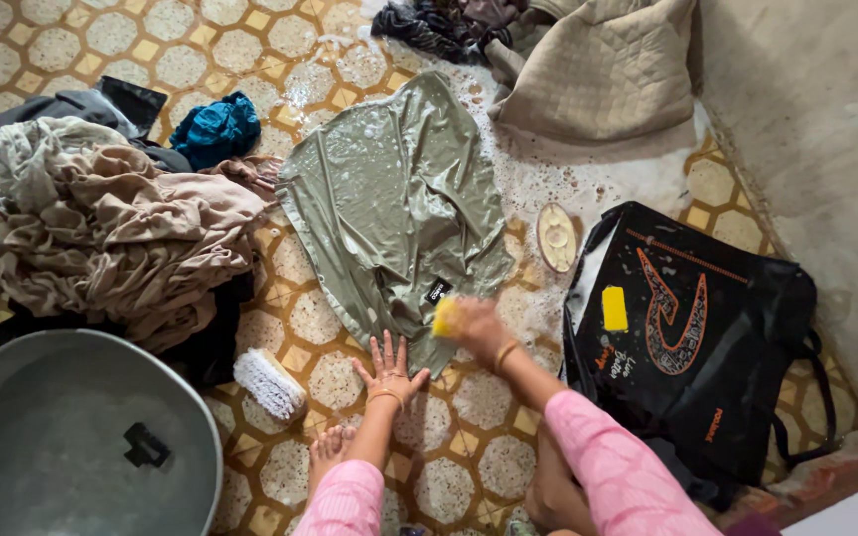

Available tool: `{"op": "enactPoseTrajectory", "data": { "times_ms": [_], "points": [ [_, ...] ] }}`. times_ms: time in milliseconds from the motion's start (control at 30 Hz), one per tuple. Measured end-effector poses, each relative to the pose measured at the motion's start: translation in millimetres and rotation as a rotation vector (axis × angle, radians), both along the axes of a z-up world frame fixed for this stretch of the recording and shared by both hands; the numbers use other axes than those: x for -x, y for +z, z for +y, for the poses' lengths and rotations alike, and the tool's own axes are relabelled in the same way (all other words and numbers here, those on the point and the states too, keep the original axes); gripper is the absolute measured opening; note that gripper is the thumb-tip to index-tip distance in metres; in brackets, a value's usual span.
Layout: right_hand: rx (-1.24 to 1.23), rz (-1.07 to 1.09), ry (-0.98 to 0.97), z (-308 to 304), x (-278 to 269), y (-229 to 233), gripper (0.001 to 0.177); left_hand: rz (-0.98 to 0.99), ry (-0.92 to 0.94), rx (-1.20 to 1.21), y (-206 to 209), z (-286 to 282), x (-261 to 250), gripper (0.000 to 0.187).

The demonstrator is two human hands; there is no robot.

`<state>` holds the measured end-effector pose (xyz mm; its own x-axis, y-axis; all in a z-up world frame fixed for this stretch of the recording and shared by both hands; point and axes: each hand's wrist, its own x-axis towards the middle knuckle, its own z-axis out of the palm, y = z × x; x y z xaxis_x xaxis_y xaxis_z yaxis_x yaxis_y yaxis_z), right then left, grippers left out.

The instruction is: The person is sitting on a tiled floor washing clothes by hand. They scrub a beige cloth with a bar of soap, rinse it with water from a blue cup, and then proceed to scrub a green shirt with a yellow sponge.

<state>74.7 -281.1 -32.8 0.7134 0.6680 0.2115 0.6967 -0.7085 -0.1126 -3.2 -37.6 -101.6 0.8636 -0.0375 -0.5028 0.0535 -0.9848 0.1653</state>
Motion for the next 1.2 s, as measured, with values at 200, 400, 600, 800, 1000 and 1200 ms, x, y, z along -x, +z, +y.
{"op": "enactPoseTrajectory", "data": {
  "times_ms": [200,400,600,800,1000,1200],
  "points": [
    [-0.021,0.053,-0.492,-13,-47,-1,0.035,-0.003,-0.006,-0.018,8,-2,2,0.103],
    [-0.179,-0.139,0.217,3,5,1,0.029,-0.001,-0.017,-0.016,4,1,-2,0.104],
    [0.238,-0.062,-0.538,-18,-59,-24,0.033,-0.013,-0.004,-0.021,9,0,-2,0.105],
    [-0.254,-0.073,0.276,-5,8,-29,0.038,-0.013,-0.018,-0.031,5,-1,0,0.105],
    [0.013,0.071,-0.789,-28,-89,-27,0.052,0.010,-0.001,-0.028,18,-3,0,0.104],
    [-0.039,0.144,-0.898,7,-15,-19,0.057,-0.068,0.010,0.017,36,-2,-3,0.105]
  ]
}}
